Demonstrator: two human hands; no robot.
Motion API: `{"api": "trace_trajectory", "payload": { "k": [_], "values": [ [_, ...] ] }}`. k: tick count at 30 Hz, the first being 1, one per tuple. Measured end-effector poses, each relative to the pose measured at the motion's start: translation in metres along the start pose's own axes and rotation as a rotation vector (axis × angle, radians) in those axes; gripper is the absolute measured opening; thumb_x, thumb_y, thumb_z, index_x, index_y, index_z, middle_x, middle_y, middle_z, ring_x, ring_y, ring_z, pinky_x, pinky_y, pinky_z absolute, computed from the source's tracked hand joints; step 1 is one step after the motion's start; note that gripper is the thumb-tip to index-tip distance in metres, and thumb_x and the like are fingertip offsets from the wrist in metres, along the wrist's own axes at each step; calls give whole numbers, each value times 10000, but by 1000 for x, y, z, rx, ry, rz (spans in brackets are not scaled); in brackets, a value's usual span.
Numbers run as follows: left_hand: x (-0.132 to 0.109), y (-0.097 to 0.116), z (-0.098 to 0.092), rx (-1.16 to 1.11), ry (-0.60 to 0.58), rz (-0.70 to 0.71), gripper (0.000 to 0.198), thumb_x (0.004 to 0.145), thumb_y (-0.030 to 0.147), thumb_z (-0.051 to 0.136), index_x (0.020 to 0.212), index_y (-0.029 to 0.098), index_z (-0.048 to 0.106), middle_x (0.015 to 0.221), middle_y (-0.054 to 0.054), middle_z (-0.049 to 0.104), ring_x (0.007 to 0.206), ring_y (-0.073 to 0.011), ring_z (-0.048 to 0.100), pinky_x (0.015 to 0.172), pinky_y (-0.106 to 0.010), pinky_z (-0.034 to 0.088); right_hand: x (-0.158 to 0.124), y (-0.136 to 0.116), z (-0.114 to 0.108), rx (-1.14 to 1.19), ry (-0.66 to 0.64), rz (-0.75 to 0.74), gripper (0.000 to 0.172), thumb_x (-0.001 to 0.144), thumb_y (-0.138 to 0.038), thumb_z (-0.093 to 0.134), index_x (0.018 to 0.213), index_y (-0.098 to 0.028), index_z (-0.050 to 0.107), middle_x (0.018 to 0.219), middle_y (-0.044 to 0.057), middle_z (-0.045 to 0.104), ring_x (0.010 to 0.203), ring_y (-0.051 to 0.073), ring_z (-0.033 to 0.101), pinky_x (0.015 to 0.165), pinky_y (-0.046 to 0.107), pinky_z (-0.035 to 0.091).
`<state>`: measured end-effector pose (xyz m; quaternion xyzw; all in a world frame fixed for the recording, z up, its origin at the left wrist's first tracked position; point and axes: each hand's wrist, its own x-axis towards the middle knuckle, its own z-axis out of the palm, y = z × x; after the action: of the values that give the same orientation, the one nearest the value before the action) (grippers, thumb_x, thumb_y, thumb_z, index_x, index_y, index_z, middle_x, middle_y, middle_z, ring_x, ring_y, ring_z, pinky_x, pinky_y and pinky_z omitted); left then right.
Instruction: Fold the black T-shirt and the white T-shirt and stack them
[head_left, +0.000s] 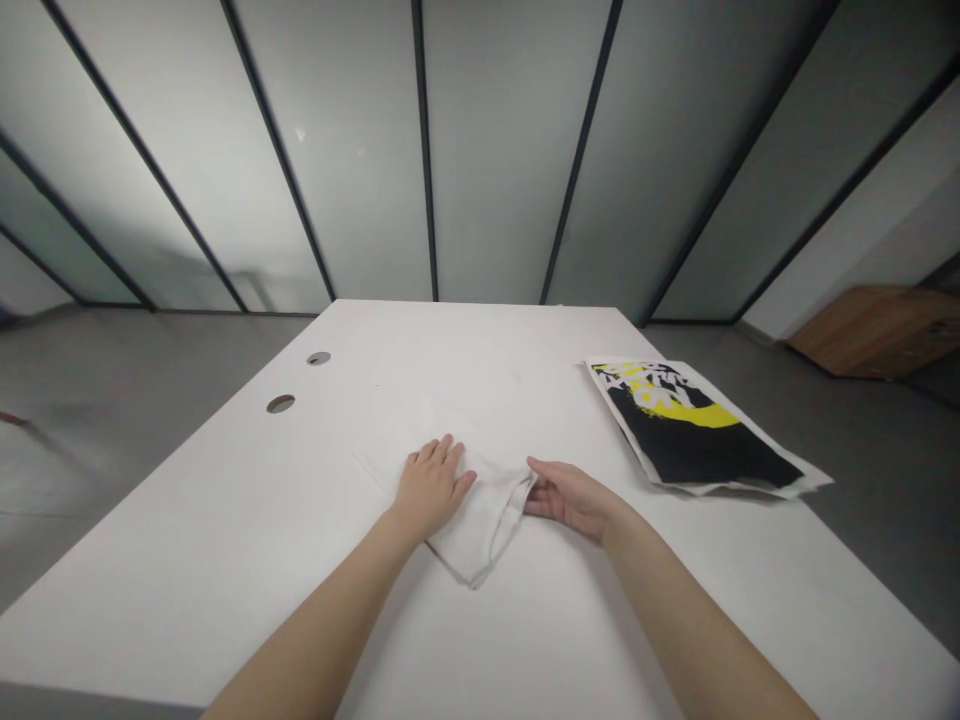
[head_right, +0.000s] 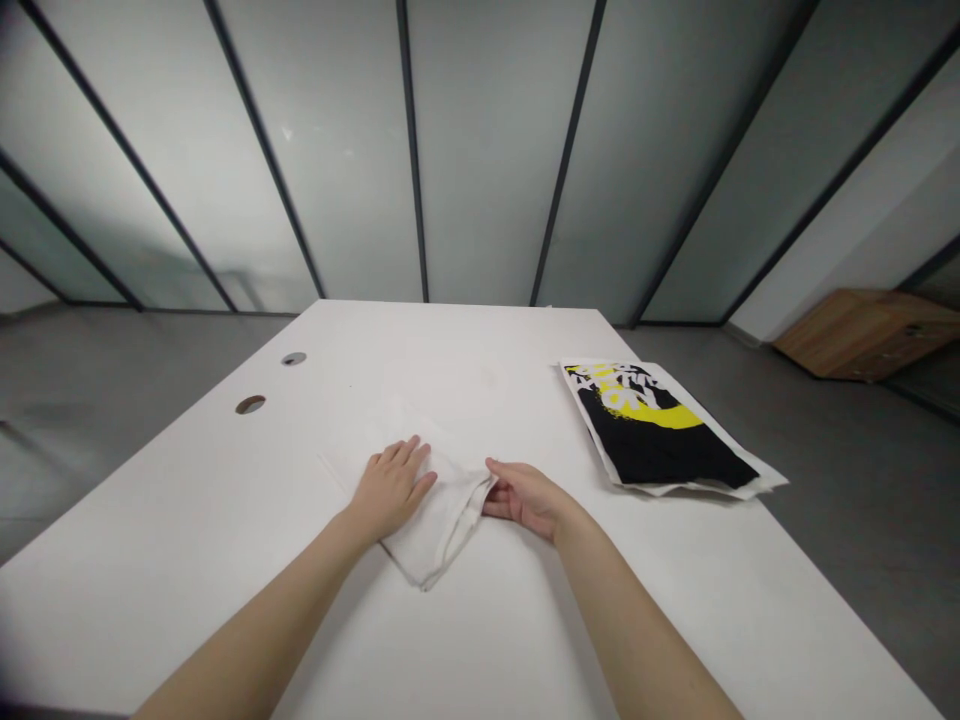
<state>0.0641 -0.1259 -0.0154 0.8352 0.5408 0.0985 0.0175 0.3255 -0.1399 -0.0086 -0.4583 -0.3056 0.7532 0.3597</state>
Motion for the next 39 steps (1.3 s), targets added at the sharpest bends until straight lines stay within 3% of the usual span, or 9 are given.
{"api": "trace_trajectory", "payload": {
  "k": [4,8,13,16,20,24,28,35,39],
  "values": [
    [-7,11,-9,-14,38,-19,443,1059,511,438,1300,212,659,1408,-188,639,1226,-377,602,1012,-546,500,-4,3,1,-144,-45,-11,273,912,-378,791,996,-131,707,879,108,787,740,176,758,707,274,648],
    [-13,20,-19,19,-9,-87,437,1057,540,445,1101,184,695,1096,-179,689,1040,-342,656,892,-476,541,5,15,11,-360,82,-102,270,866,-390,806,805,-146,706,594,36,703,434,129,602,390,199,450],
    [-14,28,-26,-17,-29,-53,435,1088,503,373,1093,203,688,1060,-128,701,1008,-288,672,880,-425,550,10,9,19,-145,293,-339,236,857,-373,744,1002,-186,738,956,85,825,921,259,783,826,337,627],
    [-13,25,-17,-62,41,55,404,1078,477,407,1269,220,653,1315,-140,680,1230,-312,617,1032,-471,509,4,-2,11,8,195,-162,400,965,-509,576,1141,-178,717,1085,123,818,1101,290,766,988,435,596],
    [-10,12,10,-43,51,17,548,1058,517,426,1528,245,498,1626,-150,483,1515,-394,402,1200,-608,353,-8,-6,-8,-29,-10,96,422,955,-524,654,1120,-141,721,1089,163,814,1038,297,789,1002,459,593],
    [-6,0,26,-49,11,-24,626,1066,546,365,1611,242,413,1671,-170,420,1551,-437,340,1208,-685,298,-11,1,-15,-102,-70,72,324,871,-345,810,1127,-164,730,1132,149,811,1009,274,792,1006,429,592],
    [-6,-1,24,-34,21,-82,630,1069,553,348,1604,231,440,1678,-178,405,1546,-459,342,1201,-711,293,-3,4,-7,-20,-33,77,230,936,-299,693,1101,-141,729,1056,150,821,1002,267,795,1050,433,565],
    [-2,0,20,-36,64,-218,669,1075,568,306,1577,164,488,1654,-236,418,1537,-471,353,1187,-725,312,10,-12,17,27,-132,88,507,1048,-493,410,1220,-106,687,1134,196,794,1155,294,751,1120,480,500],
    [2,-2,15,-126,128,-270,680,1088,557,260,1627,168,405,1688,-219,363,1575,-418,306,1216,-687,308,21,-32,26,16,-119,19,542,1074,-455,314,1241,-94,682,1152,186,791,1175,277,742,1126,447,497]
  ]
}}
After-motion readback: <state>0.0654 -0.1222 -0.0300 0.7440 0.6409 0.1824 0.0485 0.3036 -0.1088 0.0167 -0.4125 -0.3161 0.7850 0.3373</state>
